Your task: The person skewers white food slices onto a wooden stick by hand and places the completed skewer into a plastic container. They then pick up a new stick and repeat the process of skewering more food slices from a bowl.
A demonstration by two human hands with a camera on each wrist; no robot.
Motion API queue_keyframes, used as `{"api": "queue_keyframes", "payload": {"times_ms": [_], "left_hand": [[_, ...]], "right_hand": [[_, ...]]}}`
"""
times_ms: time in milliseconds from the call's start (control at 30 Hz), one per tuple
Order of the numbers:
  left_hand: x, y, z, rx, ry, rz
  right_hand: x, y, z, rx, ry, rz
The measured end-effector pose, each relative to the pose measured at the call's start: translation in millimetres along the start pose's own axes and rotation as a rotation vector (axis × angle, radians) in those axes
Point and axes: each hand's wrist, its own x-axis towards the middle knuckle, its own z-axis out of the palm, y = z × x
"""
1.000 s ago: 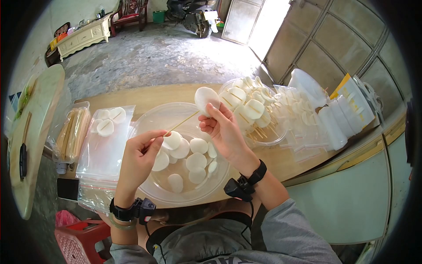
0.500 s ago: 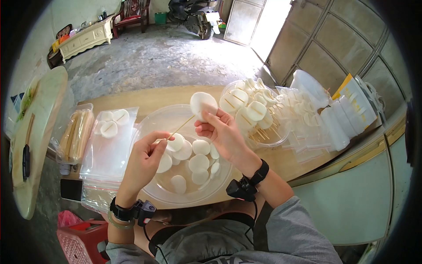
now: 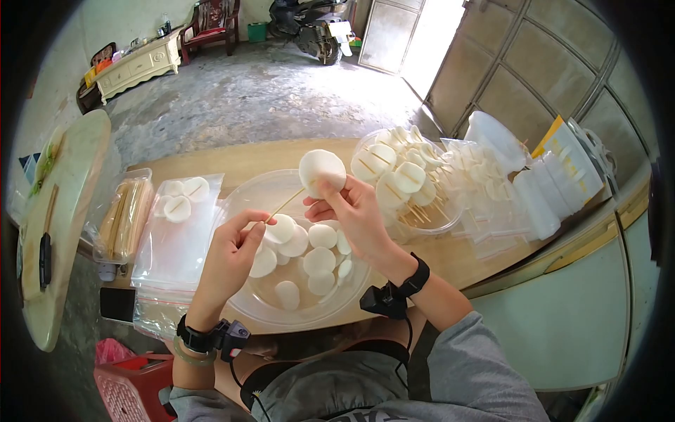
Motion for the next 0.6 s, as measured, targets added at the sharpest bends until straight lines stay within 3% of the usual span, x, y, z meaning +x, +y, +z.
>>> {"api": "queue_keyframes", "payload": {"times_ms": [600], "left_hand": [[0.6, -3.6, 1.8, 0.044, 0.045, 0.01]], "right_hand": [[0.3, 1.0, 4.2, -0.197, 0.035, -0.072]]}}
